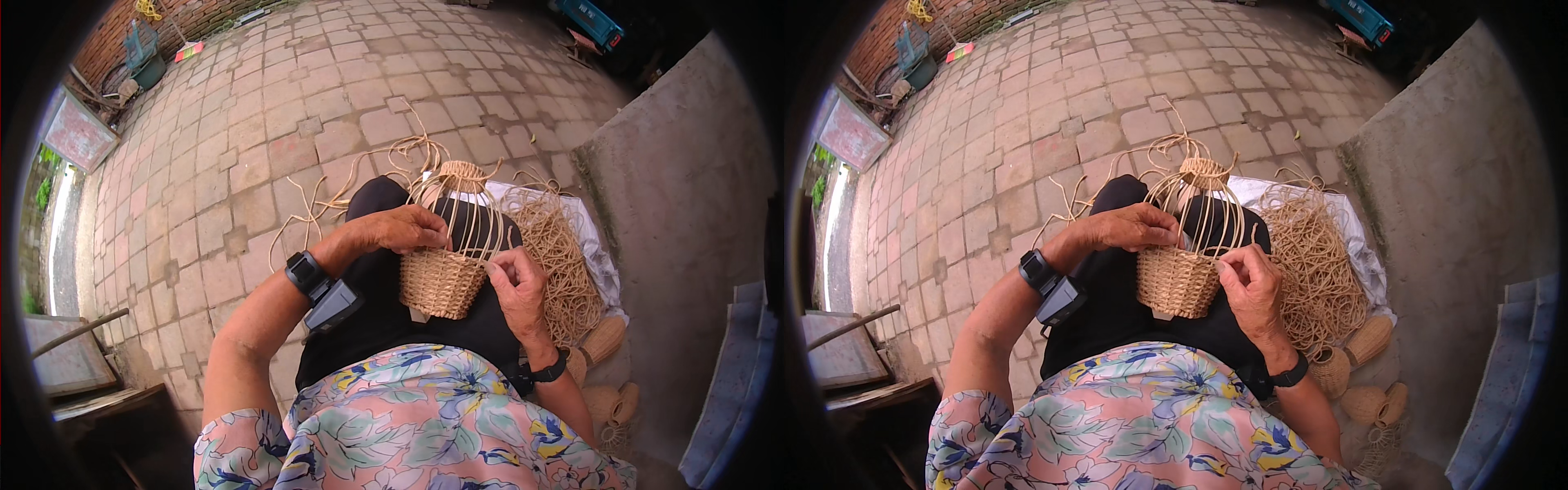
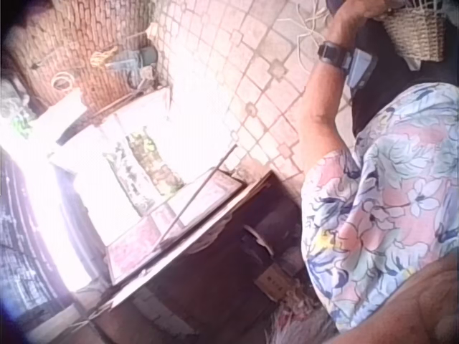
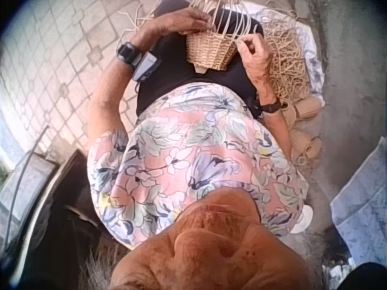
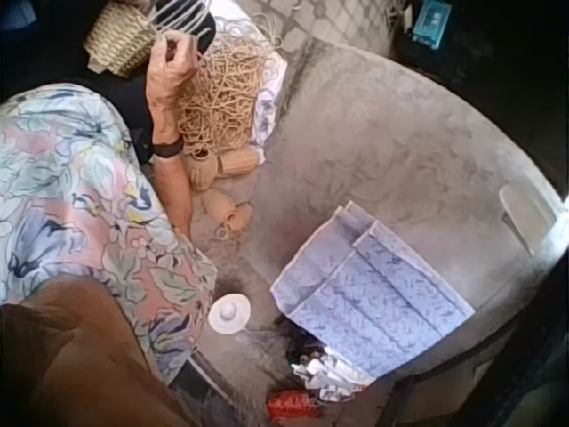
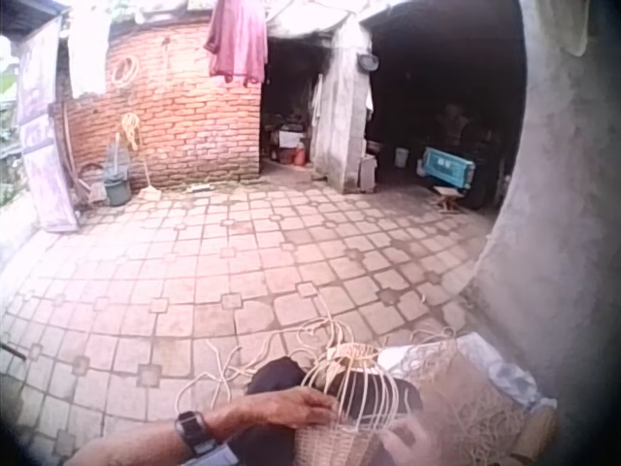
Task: Weaving a small basket from natural fibers.
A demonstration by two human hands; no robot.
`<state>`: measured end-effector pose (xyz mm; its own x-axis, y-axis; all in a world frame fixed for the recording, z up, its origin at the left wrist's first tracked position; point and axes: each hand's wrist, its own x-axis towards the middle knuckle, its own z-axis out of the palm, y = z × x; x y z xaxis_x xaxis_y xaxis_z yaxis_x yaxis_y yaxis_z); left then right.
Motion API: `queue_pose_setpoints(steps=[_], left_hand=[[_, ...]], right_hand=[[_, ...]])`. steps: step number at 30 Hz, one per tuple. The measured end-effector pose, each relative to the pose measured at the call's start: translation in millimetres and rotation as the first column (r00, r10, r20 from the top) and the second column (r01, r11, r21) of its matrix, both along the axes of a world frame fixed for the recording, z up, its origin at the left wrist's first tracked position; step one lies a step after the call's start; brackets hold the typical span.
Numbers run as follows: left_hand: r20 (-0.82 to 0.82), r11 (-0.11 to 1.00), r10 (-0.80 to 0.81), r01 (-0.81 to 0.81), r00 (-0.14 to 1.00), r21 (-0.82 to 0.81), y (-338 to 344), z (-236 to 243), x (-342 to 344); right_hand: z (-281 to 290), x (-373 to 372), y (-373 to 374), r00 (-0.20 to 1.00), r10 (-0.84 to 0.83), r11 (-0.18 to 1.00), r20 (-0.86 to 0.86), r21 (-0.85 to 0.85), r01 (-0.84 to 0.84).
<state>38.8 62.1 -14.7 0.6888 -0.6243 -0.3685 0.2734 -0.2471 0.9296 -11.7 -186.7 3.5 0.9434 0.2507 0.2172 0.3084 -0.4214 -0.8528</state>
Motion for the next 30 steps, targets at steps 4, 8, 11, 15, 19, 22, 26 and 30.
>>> queue_pose_setpoints(steps=[4, 8, 11, 15, 19, 22, 26, 30], left_hand=[[0.208, 0.997, 0.04, -0.052, 0.977, 0.052, -6, -11, -1], [0.225, 0.988, 0.1, -0.124, 0.969, 0.095, -5, -14, -7], [0.086, 0.993, 0.114, -0.117, 0.99, 0.026, -6, -8, -6], [0.014, 0.987, 0.156, -0.157, 0.988, 0.021, -6, -5, -9], [0.001, 0.994, 0.109, -0.109, 0.994, 0.003, -3, -12, -11], [0.057, 0.991, 0.101, -0.096, 0.993, -0.09, -6, -17, -12], [0.114, 0.995, 0.091, -0.094, 0.989, 0.017, -5, -18, -11], [0.154, 0.986, 0.156, -0.162, 0.976, 0.027, -9, -12, -17]], right_hand=[[-5, 3, -2, 0.998, -0.039, 0.999, -0.054, 0.033, 0.041], [-21, 1, -22, 0.812, 0.004, 0.954, -0.584, 0.245, 0.171], [-30, 0, -24, 0.594, 0.125, 0.904, -0.794, 0.338, 0.261], [-38, -2, -18, 0.502, 0.184, 0.871, -0.845, 0.377, 0.316], [-44, -10, -14, 0.466, 0.203, 0.84, -0.861, 0.398, 0.368], [-42, -7, -11, 0.475, 0.177, 0.817, -0.862, 0.397, 0.417], [-42, -6, -9, 0.503, 0.174, 0.78, -0.847, 0.43, 0.454], [-43, -9, -6, 0.565, 0.18, 0.726, -0.805, 0.496, 0.475]])
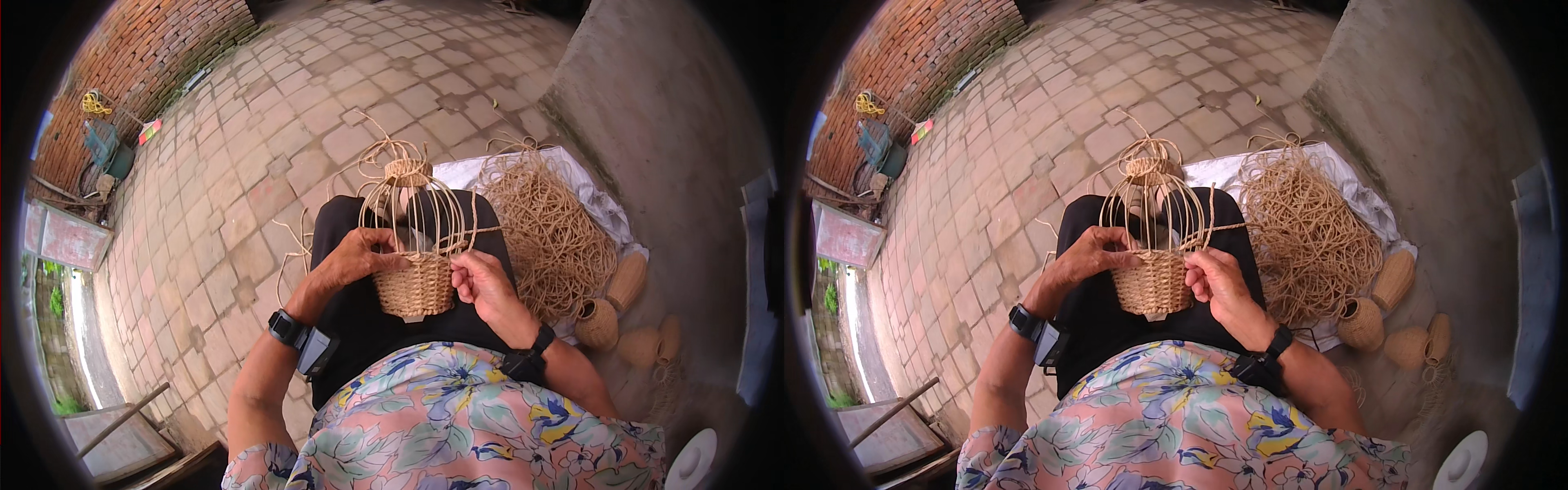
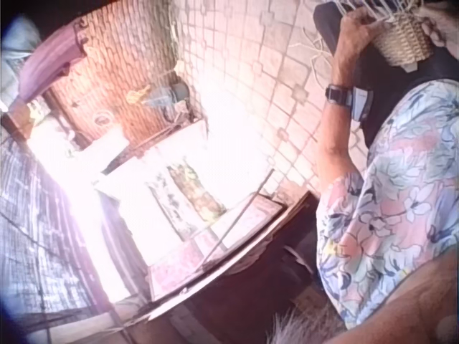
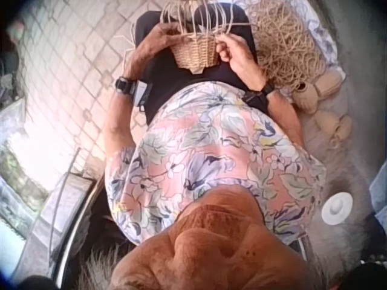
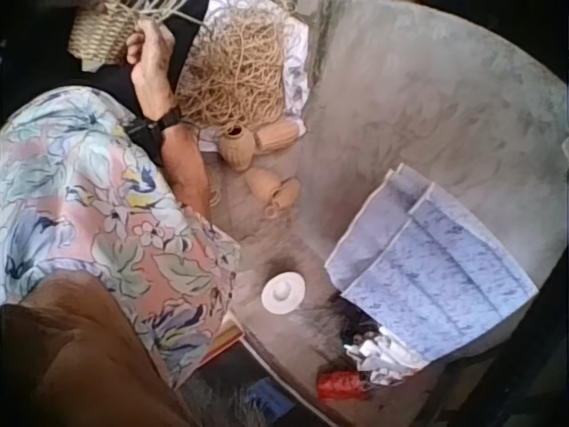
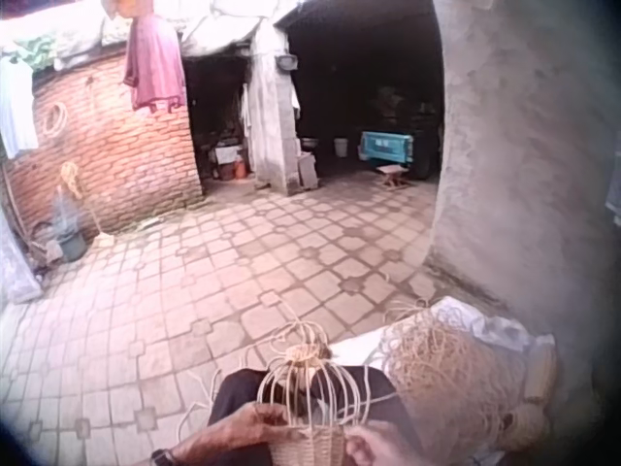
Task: Weaving a small basket from natural fibers.
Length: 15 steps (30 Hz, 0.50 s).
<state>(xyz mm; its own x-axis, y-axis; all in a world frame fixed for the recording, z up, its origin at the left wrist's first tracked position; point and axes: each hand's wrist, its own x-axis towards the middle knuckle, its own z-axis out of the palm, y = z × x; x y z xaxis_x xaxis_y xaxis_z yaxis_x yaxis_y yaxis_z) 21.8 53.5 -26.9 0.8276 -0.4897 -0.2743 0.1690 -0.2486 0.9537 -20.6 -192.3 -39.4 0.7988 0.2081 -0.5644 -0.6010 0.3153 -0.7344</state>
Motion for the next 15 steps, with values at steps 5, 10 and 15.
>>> queue_pose_setpoints(steps=[5, 10, 15], left_hand=[[0.128, 0.973, 0.154, -0.173, 0.98, 0.155, 0, 19, -17], [0.612, 0.917, 0.198, -0.366, 0.765, 0.16, -27, 45, -38], [0.53, 0.956, -0.032, -0.13, 0.847, 0.265, -40, 38, -34]], right_hand=[[0, -2, -4, 0.992, -0.018, 0.998, 0.122, -0.055, 0.025], [2, -1, -9, 0.962, 0.033, 0.983, 0.272, -0.181, 0.017], [0, 1, -11, 0.898, 0.07, 0.973, 0.434, -0.23, 0.036]])
